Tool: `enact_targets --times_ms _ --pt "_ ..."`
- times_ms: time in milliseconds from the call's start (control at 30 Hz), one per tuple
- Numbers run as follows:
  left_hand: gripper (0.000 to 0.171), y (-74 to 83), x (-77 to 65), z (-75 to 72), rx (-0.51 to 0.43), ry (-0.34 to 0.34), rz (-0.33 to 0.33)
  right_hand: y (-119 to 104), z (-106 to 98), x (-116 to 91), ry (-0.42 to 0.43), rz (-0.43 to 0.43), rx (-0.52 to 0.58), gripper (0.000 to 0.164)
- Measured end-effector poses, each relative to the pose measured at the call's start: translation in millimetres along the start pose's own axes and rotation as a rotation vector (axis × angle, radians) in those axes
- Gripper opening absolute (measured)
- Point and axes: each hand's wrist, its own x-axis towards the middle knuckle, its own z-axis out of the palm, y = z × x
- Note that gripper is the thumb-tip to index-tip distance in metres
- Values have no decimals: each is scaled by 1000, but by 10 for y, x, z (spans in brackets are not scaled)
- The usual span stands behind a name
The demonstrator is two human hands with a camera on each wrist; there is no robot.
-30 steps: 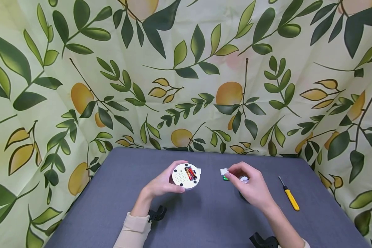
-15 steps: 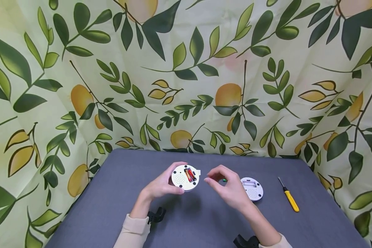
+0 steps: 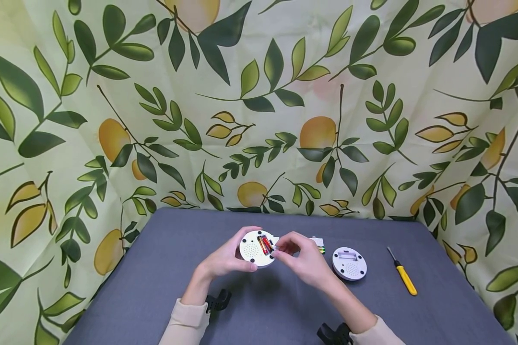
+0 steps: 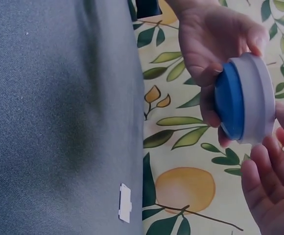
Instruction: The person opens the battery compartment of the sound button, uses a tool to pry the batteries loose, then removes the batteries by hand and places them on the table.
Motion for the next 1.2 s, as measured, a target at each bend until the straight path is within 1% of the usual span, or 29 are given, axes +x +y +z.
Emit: enact_targets --times_ms 133,233,367,500,667,867,1000,1133,1200 --pt "82 -3 7 5 -6 -14 9 -7 -6 23 -21 80 4 16" --pt "81 -8 5 4 -2 -7 6 -12 2 32 -24 99 -13 15" --pt "81 -18 0 4 3 4 4 -13 29 31 -9 81 -44 14" --pt "80 -27 2 8 3 1 6 -40 46 20 35 55 -88 10" --pt "80 -24 2 7 15 5 7 -96 55 35 69 11 -171 8" --pt "80 -14 0 3 25 13 6 -178 63 76 92 -9 -252 8" --pt "81 -4 4 7 30 12 10 -190 68 104 107 -15 -256 11" --pt "81 0 9 11 32 10 7 -163 67 129 116 -4 -210 14" --pt "81 -4 12 11 28 8 7 -151 63 138 112 15 -183 15"
